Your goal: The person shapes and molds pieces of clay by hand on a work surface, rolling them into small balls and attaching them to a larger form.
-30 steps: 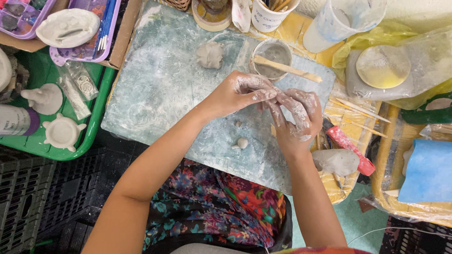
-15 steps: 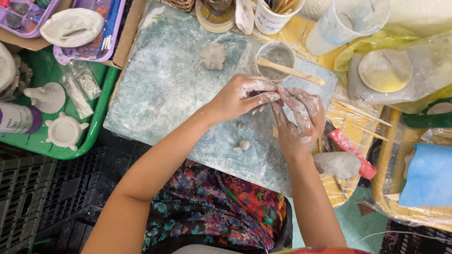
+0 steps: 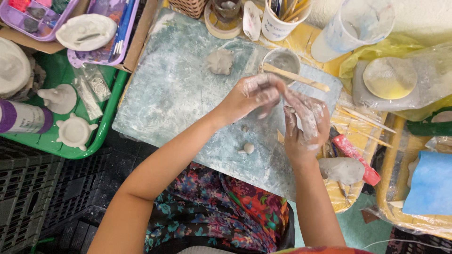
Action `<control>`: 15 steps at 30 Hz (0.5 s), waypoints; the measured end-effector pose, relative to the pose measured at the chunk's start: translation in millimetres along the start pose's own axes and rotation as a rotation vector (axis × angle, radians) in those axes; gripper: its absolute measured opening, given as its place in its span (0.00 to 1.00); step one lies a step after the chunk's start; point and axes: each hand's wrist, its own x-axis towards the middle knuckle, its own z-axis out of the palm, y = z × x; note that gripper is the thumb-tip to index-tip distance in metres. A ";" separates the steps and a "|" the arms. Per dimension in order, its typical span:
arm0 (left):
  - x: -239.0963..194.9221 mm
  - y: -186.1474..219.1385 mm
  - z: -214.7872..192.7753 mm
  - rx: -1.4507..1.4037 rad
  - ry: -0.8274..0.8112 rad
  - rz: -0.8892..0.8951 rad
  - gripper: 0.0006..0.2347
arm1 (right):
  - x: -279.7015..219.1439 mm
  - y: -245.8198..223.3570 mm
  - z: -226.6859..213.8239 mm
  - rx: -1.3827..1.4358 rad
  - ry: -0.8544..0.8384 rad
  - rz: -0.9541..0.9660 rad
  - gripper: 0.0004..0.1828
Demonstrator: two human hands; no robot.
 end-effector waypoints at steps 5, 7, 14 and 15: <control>-10.5 16.0 38.6 -0.649 -0.100 0.073 0.27 | 7.6 -33.4 -6.7 -0.389 -0.280 -0.004 0.25; -29.8 28.1 60.5 -0.877 -0.137 0.012 0.28 | 8.2 -55.5 -20.8 -0.476 -0.385 0.010 0.29; -66.7 62.8 98.2 -0.966 0.029 -0.023 0.28 | 6.8 -117.6 -66.6 -0.178 -0.534 0.061 0.38; -73.8 61.7 100.2 -1.014 0.033 -0.010 0.28 | 0.9 -126.2 -67.5 -0.164 -0.587 0.068 0.39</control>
